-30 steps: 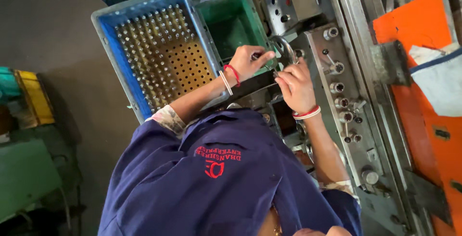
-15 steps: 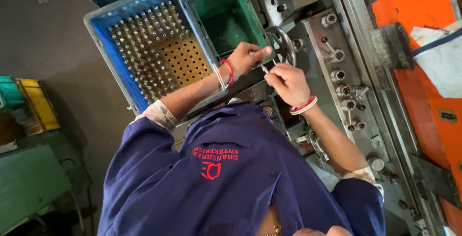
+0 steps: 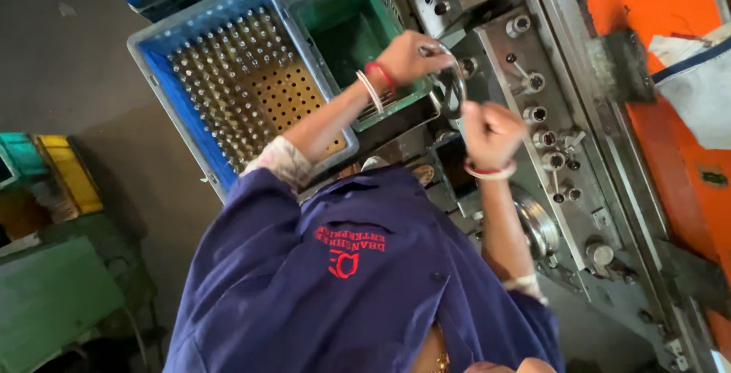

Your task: The person repeatedly picks small metal fasteners from a perforated tray and a green bin, then inserts them into a machine using a T-handle tool. The person operates a lever to process each fastener and returns the tool to the bin, continuing the cycle.

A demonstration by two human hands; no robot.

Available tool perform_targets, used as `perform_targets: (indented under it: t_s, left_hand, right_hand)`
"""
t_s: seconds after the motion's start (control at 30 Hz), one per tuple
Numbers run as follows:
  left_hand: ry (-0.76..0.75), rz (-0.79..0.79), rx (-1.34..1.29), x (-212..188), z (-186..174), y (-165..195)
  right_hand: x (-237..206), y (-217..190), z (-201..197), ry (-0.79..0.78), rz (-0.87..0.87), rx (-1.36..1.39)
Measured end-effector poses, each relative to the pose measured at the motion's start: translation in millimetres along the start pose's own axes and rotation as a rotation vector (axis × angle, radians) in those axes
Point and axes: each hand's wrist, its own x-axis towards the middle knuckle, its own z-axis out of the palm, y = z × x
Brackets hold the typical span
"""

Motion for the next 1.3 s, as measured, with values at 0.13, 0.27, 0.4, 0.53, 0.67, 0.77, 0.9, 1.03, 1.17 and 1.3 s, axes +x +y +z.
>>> perform_targets:
  t_s: [0.13,0.27,0.4,0.53,0.67,0.77,0.9,1.03,1.17,1.3]
  left_hand:
    - [-0.182,-0.313,0.849,10,-14,-68]
    - [-0.347,-0.426,1.147,11,-8,-126]
    - [-0.407,-0.552,1.212,16,-3,-150]
    - [-0.445,-0.586,1.230,14,-3,-156]
    - [-0.471,-0.578,1.255,10,-2,-161]
    - [-0.501,-0.543,1.281,14,1,-168]
    - [-0.551,-0.472,1.323,23,6,-170]
    - [-0.564,-0.504,1.292,23,4,-157]
    - [-0.550,-0.515,1.165,25,-2,-137]
    - [-0.569,-0.434,0.984,33,-3,-123]
  right_hand:
    - [-58,49,-68,0.137,0.247,-0.275]
    - [-150,78,-97,0.134,0.485,-0.413]
    - [-223,83,-113,0.180,0.641,-0.348]
    - [-260,86,-117,0.256,0.801,-0.407]
    - [-263,84,-123,0.295,0.758,-0.392]
    - [-252,84,-130,0.258,0.801,-0.490]
    - [-226,80,-132,0.222,0.686,-0.464]
    - [-207,70,-126,0.227,0.774,-0.508]
    - [-199,60,-125,0.219,0.777,-0.530]
    - [-207,67,-125,0.155,0.930,-0.590]
